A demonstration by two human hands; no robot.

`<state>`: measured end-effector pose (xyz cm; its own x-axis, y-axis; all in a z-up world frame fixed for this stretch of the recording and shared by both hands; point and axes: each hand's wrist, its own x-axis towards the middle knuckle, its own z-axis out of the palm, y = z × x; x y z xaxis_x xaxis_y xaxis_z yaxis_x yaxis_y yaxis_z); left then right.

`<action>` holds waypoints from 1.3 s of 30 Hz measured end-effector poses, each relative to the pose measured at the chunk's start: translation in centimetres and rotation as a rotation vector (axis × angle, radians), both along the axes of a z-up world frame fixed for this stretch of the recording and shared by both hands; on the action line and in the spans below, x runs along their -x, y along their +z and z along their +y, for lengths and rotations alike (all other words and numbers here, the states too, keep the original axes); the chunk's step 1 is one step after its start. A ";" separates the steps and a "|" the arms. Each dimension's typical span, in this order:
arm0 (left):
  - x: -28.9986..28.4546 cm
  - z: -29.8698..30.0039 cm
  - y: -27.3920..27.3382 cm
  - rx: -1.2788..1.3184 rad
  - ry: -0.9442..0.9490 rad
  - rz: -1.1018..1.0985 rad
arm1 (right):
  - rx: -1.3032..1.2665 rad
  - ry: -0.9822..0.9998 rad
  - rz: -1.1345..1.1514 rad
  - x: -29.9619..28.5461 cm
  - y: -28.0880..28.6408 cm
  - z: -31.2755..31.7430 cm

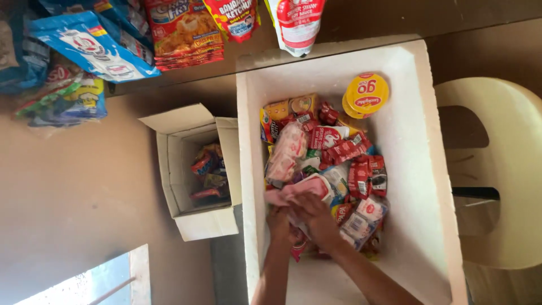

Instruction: Organizing and stocking various packaged food items from a cooler box onto retail shelves.

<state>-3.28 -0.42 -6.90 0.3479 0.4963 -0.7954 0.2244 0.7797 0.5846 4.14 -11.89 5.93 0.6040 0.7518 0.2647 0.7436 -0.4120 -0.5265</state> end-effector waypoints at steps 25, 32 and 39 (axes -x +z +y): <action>-3.6 0.2 7.6 0.262 -0.218 -0.309 | -0.360 -0.475 1.295 -14.7 -2.5 -7.1; -1.3 0.5 -0.9 -0.288 -0.261 0.005 | -0.171 -0.134 0.336 -3.6 0.3 0.0; -1.2 0.1 0.7 -0.355 -0.393 0.081 | 0.196 -0.086 -0.005 -9.7 -6.8 -1.9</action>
